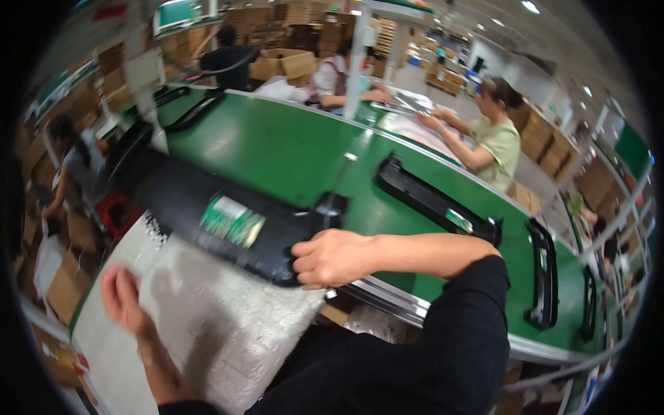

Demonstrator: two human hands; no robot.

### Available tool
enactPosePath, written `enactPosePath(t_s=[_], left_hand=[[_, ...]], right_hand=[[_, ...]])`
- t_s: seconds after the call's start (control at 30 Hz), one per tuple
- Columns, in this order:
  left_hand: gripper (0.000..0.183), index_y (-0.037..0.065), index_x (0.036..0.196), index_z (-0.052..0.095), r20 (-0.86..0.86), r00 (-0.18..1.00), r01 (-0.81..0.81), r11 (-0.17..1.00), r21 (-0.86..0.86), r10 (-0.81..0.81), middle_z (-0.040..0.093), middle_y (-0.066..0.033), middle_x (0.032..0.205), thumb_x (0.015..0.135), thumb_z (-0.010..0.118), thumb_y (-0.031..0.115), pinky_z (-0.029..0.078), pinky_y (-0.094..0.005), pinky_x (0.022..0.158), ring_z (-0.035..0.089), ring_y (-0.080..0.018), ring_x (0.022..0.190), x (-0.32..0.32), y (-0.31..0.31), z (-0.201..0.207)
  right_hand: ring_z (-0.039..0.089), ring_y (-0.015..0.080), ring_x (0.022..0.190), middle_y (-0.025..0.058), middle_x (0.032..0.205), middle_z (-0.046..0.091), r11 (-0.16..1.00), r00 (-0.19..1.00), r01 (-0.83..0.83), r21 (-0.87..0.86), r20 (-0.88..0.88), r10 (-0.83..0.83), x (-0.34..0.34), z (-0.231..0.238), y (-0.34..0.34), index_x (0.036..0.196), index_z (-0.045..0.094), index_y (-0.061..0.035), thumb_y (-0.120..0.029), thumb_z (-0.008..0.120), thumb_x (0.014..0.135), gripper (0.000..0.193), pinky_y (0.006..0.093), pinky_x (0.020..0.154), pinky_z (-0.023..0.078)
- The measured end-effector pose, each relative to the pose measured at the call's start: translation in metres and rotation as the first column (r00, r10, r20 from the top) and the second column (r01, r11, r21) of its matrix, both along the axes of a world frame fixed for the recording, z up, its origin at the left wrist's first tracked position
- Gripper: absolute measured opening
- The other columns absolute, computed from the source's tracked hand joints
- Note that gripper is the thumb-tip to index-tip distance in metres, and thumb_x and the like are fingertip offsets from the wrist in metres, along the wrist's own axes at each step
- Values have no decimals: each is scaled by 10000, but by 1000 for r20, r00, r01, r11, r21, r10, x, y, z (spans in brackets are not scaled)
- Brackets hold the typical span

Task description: Connecting wire bundles to circuit boards inside plastic housings on a factory assembly line.

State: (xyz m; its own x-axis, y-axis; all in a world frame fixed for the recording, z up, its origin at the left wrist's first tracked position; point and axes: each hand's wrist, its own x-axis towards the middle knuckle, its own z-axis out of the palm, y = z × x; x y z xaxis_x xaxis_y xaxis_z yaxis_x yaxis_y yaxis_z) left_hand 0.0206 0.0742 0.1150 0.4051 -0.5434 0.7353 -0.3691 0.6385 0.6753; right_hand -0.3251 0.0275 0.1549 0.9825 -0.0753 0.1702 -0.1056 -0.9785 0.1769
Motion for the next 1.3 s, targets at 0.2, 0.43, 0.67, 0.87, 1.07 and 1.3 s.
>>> enactPosePath(t_s=[0.2,0.43,0.67,0.87,1.07,1.3], left_hand=[[349,4,972,558,774,608,-111,946,305,-179,576,-149,912,679,696,136,429,-407,757,523,-344,868,-69,81,-14],[317,28,1031,584,752,633,-301,837,458,-184,580,-151,835,722,574,-42,434,-389,681,538,-325,760,-58,89,-71],[257,78,949,640,677,623,-187,766,615,-392,609,-101,771,704,608,7,453,-388,612,555,-300,693,-52,88,-52],[274,9,962,634,9,791,356,470,808,-612,646,-87,814,881,563,261,463,-284,662,594,-151,752,-64,1,-27],[241,57,929,624,-443,755,613,280,739,-484,621,2,802,913,531,278,438,-212,634,539,-65,722,-74,-44,-24],[215,38,830,609,-221,790,467,326,822,-572,597,11,703,907,529,222,411,-213,578,522,-59,643,-53,-51,-48]], right_hand=[[488,182,863,1,748,499,959,978,-207,-194,-28,205,28,-60,-46,646,540,-101,-368,617,674,279,299,591,466],[496,219,860,12,770,531,989,971,-141,41,202,130,59,-76,-100,691,603,-88,-445,687,612,375,328,605,476],[520,213,738,14,722,510,983,867,182,9,471,-165,81,-73,-90,672,542,-120,-296,686,643,229,330,549,478],[524,215,691,16,713,575,921,791,383,-65,538,-291,88,-51,-81,744,607,-107,-167,615,774,68,328,569,455],[515,216,708,11,736,559,928,852,373,6,395,-345,103,-58,-75,804,607,-94,-101,640,711,99,320,579,454],[525,230,781,38,845,566,979,877,4,206,470,-103,97,-68,-74,847,615,-40,-43,671,679,177,347,674,461]])
